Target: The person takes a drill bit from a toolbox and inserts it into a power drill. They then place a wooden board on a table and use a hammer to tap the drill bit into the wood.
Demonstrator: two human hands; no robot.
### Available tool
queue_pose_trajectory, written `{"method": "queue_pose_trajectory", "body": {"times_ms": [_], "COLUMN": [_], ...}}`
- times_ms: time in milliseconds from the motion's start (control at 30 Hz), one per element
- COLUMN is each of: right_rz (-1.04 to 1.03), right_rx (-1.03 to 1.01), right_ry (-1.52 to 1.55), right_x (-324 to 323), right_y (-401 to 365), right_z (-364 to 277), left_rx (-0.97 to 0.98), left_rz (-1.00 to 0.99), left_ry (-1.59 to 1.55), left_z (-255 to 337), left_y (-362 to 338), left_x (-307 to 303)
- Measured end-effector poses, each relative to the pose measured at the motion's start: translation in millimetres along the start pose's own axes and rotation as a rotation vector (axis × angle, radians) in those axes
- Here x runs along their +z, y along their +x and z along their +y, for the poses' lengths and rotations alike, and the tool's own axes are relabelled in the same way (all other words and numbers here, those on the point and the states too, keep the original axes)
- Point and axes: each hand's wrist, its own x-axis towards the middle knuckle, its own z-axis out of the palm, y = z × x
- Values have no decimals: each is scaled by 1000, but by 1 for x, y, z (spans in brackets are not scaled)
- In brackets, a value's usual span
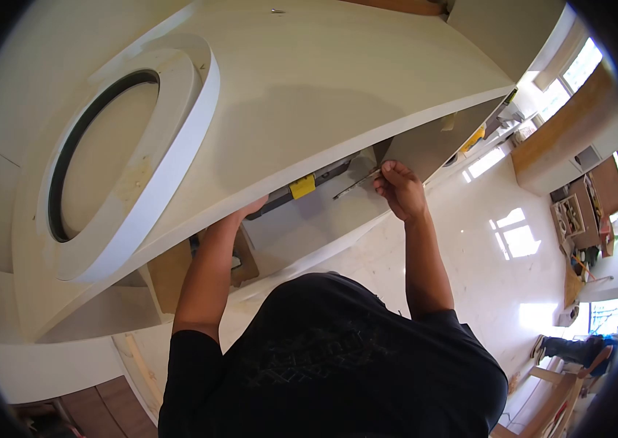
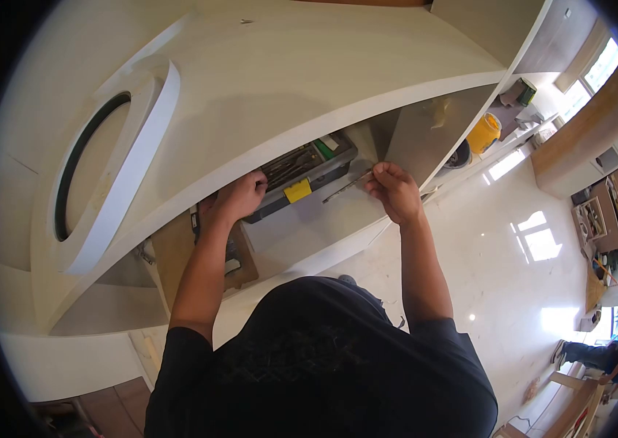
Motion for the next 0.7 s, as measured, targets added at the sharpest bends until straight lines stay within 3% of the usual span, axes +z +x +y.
{"method": "queue_pose_trajectory", "body": {"times_ms": [233,433,700], "right_rz": [46,51,168], "right_rx": [-17,-42,-2], "right_ry": [10,150,328], "right_x": [-13,-28,-41], "right_y": [-12,-22,-47], "right_z": [1,0,18], "left_rx": [32,-253,-519], "left_rz": [32,231,138], "left_ry": [-57,-44,-19], "left_z": [0,-46,-89], "left_y": [-1,9,13], "left_x": [-8,-23,-41]}}
